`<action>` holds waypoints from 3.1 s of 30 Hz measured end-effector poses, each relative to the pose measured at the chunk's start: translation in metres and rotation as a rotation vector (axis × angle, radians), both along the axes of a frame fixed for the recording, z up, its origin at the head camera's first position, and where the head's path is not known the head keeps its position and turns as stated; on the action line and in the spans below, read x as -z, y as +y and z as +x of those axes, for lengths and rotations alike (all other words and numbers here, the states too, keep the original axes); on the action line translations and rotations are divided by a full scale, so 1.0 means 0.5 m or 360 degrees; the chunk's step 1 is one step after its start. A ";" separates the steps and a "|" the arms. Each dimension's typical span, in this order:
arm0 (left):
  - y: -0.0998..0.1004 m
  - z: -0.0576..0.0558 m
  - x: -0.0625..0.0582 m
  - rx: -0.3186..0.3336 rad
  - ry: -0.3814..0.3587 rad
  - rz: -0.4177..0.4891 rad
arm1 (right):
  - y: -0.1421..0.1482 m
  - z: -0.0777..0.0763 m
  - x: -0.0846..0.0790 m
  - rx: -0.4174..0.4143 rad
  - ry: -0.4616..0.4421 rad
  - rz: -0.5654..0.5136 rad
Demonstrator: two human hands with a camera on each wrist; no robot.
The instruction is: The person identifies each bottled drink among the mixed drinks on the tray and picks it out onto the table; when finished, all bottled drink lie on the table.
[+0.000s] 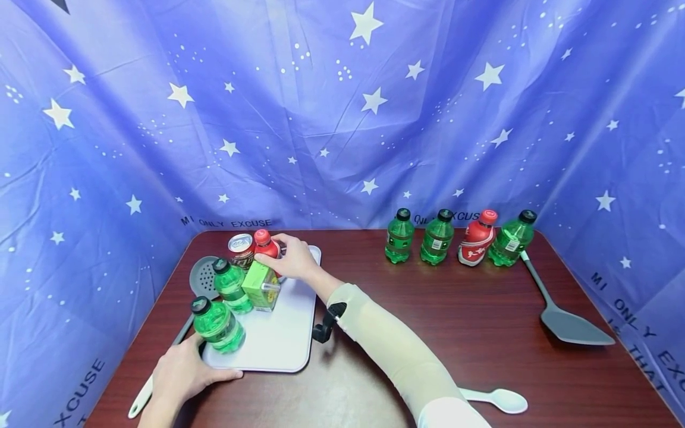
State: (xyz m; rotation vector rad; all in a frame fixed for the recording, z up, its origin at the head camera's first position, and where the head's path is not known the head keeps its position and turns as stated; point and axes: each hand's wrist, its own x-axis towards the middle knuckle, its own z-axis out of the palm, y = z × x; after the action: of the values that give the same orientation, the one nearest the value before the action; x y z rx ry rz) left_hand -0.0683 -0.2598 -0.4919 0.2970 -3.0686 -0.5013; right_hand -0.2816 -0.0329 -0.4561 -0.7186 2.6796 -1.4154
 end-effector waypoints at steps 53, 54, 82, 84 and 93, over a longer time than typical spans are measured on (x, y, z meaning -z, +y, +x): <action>-0.002 -0.003 0.002 0.0003 -0.0047 0.0015 | 0.436 0.074 -0.048 0.0374 0.0306 0.0090; -0.002 -0.003 0.002 0.0002 -0.0046 0.0017 | 0.443 0.076 -0.047 0.0379 0.0307 0.0098; -0.002 0.000 0.002 -0.0001 -0.0022 0.0035 | 0.558 0.105 -0.004 0.0566 0.0468 0.0165; -0.003 0.000 0.002 -0.0004 -0.0021 0.0037 | 0.559 0.105 -0.001 0.0570 0.0459 0.0165; 0.000 0.001 -0.001 0.0002 -0.0022 0.0041 | 0.560 0.106 0.016 0.0581 0.0417 0.0170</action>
State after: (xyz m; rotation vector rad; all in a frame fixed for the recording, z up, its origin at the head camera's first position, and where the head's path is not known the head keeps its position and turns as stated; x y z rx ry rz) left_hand -0.0679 -0.2599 -0.4915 0.3000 -3.0780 -0.5420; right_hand -0.2288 0.2473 -0.4642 -0.4497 3.1954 -1.3038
